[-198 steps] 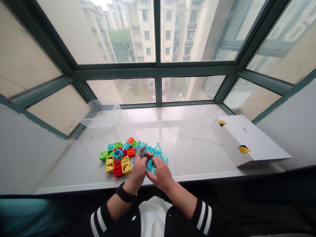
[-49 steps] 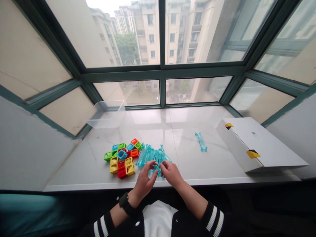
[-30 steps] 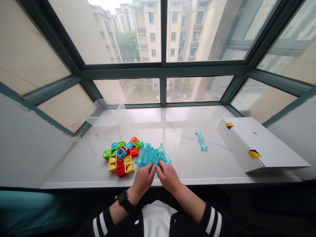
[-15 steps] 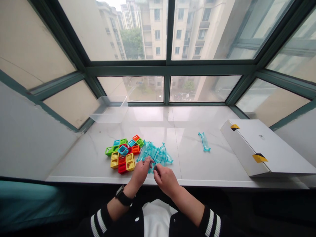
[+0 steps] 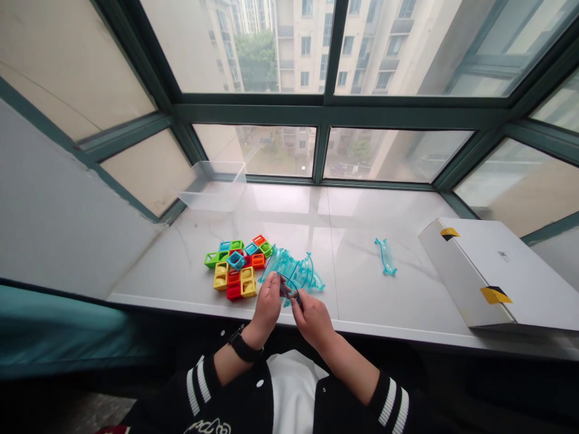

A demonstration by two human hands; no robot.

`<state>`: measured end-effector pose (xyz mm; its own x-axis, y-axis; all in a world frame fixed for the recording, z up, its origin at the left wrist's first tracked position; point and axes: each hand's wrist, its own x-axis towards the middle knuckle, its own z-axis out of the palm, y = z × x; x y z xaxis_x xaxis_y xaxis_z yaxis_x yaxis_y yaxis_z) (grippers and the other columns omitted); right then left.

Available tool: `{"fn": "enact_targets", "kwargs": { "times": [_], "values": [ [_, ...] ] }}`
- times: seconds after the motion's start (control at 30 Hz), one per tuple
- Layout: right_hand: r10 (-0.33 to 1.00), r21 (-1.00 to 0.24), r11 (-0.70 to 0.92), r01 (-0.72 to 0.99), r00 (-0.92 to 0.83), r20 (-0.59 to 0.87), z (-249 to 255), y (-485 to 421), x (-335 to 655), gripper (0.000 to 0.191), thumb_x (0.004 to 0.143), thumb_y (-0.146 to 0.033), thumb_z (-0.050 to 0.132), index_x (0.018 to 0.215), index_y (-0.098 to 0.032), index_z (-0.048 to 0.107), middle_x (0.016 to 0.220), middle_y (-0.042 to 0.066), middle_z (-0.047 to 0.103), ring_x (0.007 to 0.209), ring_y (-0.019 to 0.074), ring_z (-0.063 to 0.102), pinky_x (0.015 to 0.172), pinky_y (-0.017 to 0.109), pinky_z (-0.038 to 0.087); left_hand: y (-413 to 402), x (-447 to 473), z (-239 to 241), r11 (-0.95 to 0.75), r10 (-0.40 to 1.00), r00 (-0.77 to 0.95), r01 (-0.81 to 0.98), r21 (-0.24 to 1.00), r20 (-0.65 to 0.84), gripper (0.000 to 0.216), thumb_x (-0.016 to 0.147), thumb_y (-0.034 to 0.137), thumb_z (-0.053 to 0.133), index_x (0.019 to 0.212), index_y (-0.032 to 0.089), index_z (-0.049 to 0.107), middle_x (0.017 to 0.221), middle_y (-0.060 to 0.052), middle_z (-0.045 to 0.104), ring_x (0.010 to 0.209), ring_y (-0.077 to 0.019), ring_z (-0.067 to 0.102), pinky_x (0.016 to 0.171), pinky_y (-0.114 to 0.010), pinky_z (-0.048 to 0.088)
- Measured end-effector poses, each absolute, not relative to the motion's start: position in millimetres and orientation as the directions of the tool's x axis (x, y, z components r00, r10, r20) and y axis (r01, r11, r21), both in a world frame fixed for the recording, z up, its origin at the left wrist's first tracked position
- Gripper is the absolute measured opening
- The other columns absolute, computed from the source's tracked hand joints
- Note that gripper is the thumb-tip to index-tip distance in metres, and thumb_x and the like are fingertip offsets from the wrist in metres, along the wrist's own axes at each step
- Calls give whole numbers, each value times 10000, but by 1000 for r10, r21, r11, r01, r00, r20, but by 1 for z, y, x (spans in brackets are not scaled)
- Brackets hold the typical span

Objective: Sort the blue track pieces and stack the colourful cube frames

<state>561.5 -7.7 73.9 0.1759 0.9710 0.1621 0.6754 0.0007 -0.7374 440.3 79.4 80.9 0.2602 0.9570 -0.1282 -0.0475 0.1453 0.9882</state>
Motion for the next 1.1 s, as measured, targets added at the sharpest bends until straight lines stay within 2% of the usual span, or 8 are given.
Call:
{"fn": "enact_targets", "kwargs": {
  "times": [0.17, 0.3, 0.37, 0.43, 0.67, 0.8, 0.93, 1.1],
  "values": [
    [970, -709, -42, 704, 199, 140, 69, -2, 564, 271, 1072, -375, 416, 920, -237, 593, 806, 51, 715, 707, 229, 669, 656, 320, 436, 74, 450, 85, 59, 983, 176, -25, 998, -53, 421, 1068, 562, 391, 867, 231, 557, 828, -37, 663, 781, -191, 651, 796, -349, 562],
    [961, -704, -73, 707, 238, 139, 69, 5, 567, 282, 1072, -362, 396, 1027, -226, 639, 883, 87, 754, 739, 257, 699, 659, 338, 450, 69, 462, 85, 75, 980, 191, -88, 993, -57, 234, 1012, 422, 574, 1129, 219, 559, 910, -36, 708, 853, -192, 700, 837, -348, 586],
    [955, -717, -83, 692, 261, 141, 72, 6, 569, 291, 1069, -350, 392, 1127, -222, 646, 964, 106, 774, 778, 270, 719, 673, 349, 464, 67, 467, 85, 104, 974, 214, -132, 986, -74, 410, 957, 357, 666, 1306, 222, 499, 947, -39, 721, 874, -195, 720, 859, -353, 593],
    [952, -735, -90, 673, 276, 135, 75, 7, 572, 301, 1069, -350, 390, 1167, -222, 645, 996, 110, 782, 805, 278, 730, 688, 357, 477, 67, 471, 85, 108, 972, 223, -155, 982, -71, 507, 927, 336, 706, 1362, 223, 471, 963, -43, 723, 886, -195, 730, 874, -354, 596],
    [943, -724, -88, 685, 292, 162, 77, 0, 575, 267, 1053, -356, 401, 1133, -217, 614, 954, 95, 769, 805, 274, 731, 682, 348, 485, 84, 482, 91, 138, 959, 267, -153, 979, -94, 263, 977, 474, 604, 1058, 230, 546, 785, -8, 718, 729, -191, 733, 713, -323, 594],
    [938, -700, -88, 708, 296, 181, 75, -7, 577, 236, 1046, -349, 396, 1056, -227, 598, 868, 71, 741, 725, 249, 701, 644, 329, 459, 90, 488, 92, 237, 943, 284, -202, 950, -175, 330, 1020, 533, 454, 882, 242, 524, 698, 2, 691, 651, -196, 719, 685, -355, 602],
    [936, -691, -97, 716, 301, 180, 75, -12, 584, 259, 1055, -363, 381, 988, -230, 592, 791, 42, 698, 678, 228, 662, 631, 312, 428, 86, 490, 92, 295, 923, 322, -245, 923, -210, 366, 1027, 560, 424, 879, 243, 532, 744, -20, 717, 726, -215, 748, 740, -399, 628],
    [939, -709, -118, 696, 309, 148, 75, -11, 588, 282, 1051, -382, 376, 935, -236, 588, 763, 29, 684, 647, 217, 645, 612, 300, 411, 77, 487, 94, 331, 899, 396, -328, 885, -189, 319, 1012, 550, 491, 993, 238, 550, 899, -64, 776, 878, -239, 773, 875, -437, 630]
  ]
}}
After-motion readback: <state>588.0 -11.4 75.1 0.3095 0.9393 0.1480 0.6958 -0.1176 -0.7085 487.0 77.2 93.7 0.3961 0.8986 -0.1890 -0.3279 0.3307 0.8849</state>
